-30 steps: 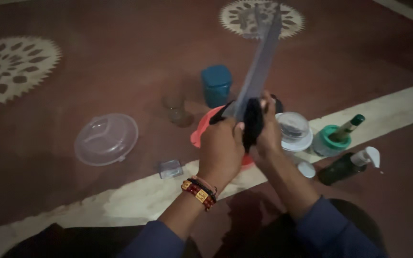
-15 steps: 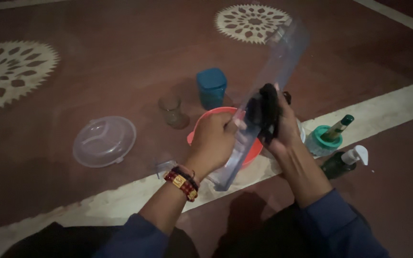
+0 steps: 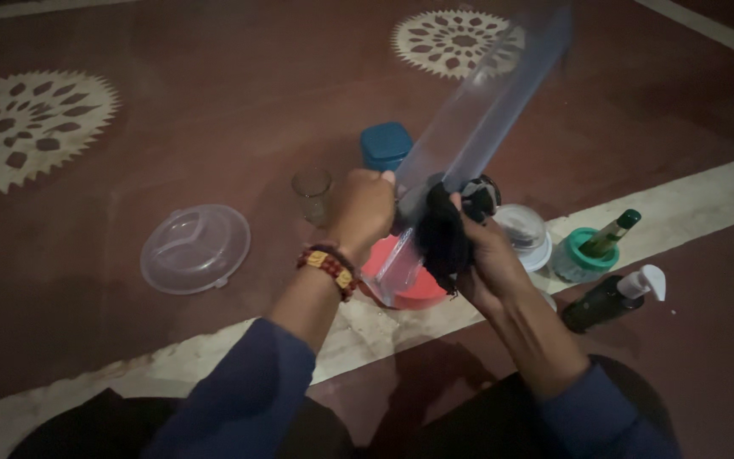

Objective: The person wipes various kitchen items with a dark cloth, including a white bowl, a clear plastic lid, a pink plastic bowl, a glass, and a clear plastic container. The items are handled one by one and placed back on the floor.

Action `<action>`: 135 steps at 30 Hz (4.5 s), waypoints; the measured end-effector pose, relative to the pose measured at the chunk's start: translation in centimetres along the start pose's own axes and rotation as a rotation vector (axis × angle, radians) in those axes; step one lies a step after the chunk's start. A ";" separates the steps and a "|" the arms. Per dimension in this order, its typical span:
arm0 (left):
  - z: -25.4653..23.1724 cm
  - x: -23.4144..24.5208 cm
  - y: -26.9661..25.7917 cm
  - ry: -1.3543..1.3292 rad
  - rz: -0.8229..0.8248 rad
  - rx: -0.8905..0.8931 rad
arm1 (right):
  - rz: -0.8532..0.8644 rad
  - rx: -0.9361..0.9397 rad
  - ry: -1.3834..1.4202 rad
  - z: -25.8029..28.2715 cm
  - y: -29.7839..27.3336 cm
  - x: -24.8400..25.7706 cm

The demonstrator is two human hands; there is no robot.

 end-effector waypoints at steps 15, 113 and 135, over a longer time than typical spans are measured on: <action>-6.6 -3.9 -3.2 0.276 -0.060 -0.202 | 0.036 0.109 -0.835 -0.2 -0.6 1.2; -3.3 -6.6 -3.3 0.298 0.049 -0.206 | 0.043 0.850 -1.141 5.2 -3.5 -4.3; -2.8 -6.9 -4.2 0.393 0.178 -0.121 | 0.111 0.479 -0.835 1.9 0.9 1.8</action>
Point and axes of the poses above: each hand's wrist, its own y-axis towards the middle knuckle, its own x-axis out of the back of the hand, z = x × y, the point moved 9 cm from there along y, towards the middle knuckle, and after that the axes turned 13 degrees about x, right-handed, at the moved point
